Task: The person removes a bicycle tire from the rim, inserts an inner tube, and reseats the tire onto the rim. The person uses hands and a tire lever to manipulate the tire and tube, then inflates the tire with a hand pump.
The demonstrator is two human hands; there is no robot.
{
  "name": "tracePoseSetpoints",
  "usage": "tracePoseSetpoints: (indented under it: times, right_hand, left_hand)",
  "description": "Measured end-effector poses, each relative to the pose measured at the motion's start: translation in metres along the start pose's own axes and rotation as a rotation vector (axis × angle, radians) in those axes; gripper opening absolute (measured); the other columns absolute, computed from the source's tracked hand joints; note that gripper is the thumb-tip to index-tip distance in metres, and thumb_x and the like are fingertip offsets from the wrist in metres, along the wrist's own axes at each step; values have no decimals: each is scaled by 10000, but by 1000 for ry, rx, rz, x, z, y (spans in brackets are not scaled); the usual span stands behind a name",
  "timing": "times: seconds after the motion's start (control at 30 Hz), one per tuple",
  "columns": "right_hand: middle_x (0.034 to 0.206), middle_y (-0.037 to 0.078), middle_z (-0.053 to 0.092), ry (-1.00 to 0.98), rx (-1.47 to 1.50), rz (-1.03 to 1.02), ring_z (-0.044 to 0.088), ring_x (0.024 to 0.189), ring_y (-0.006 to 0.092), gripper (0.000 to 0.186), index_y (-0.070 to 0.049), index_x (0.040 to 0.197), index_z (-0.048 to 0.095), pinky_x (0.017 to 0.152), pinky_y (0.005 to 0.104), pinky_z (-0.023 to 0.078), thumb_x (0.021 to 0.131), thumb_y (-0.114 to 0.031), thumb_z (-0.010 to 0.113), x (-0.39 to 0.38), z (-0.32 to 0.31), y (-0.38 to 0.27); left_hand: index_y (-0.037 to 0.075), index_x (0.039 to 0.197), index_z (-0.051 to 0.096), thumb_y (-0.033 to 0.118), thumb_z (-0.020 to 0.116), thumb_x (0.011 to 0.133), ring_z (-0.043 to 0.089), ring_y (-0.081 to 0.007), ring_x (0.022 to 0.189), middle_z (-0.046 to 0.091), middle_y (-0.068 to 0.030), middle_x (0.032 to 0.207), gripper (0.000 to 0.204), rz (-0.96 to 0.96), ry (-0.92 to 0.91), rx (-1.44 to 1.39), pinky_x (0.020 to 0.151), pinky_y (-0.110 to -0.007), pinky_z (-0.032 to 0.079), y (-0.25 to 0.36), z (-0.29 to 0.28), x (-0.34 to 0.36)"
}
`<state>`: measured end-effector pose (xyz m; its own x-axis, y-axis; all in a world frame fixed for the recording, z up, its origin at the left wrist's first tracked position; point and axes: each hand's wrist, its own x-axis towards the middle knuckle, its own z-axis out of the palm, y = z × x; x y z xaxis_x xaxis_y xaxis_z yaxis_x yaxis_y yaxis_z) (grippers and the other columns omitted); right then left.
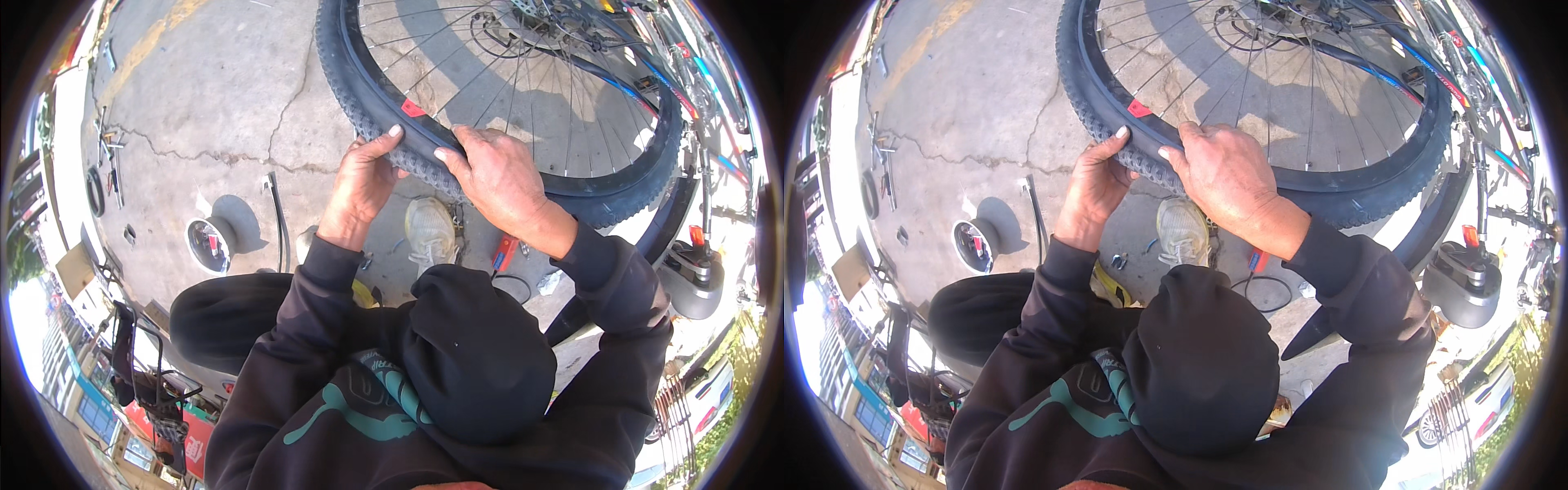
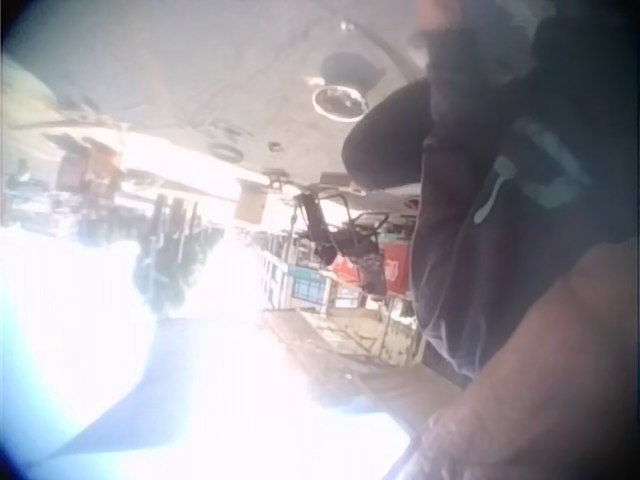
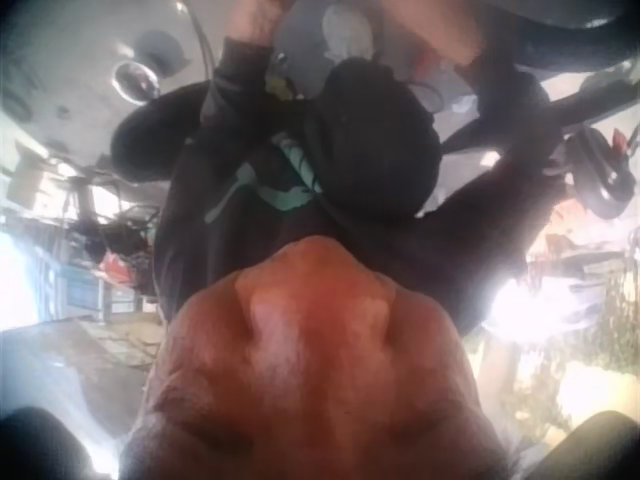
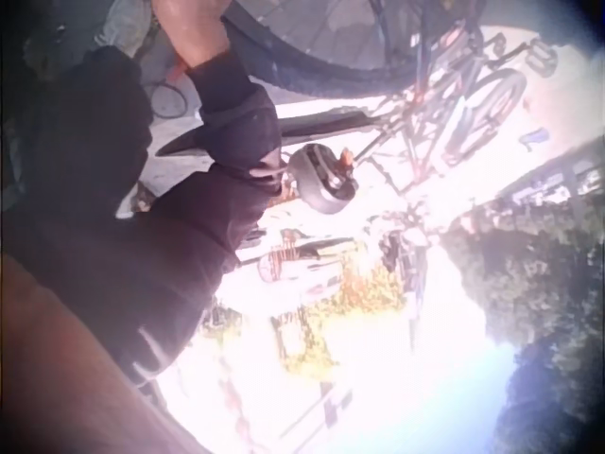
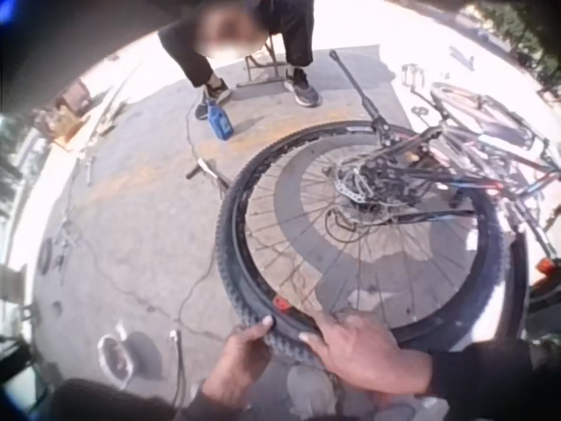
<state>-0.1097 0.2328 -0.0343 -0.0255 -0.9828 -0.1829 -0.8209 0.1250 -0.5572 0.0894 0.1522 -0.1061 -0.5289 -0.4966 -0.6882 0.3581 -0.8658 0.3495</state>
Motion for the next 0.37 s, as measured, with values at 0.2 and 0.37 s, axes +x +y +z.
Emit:
tracePoseSetpoints:
  times: [0.2,0.37]
  right_hand:
    - [758,184,682,-24,28,-31,693,772,365,308,41,1016,675,696,469,555,991,-264,644,1,-11,-3]
    - [856,192,721,13,9,-36,700,781,367,368,67,1138,688,716,463,562,997,-268,636,6,2,-1]
  left_hand:
    - [-7,1247,620,96,664,996,745,-222,964,739,-105,1104,275,78,18,85,792,-362,634,-4,1,-1]
    - [13,1481,450,138,702,983,601,-363,1309,591,-219,1438,572,168,-84,3,1059,-451,542,-11,-8,19]
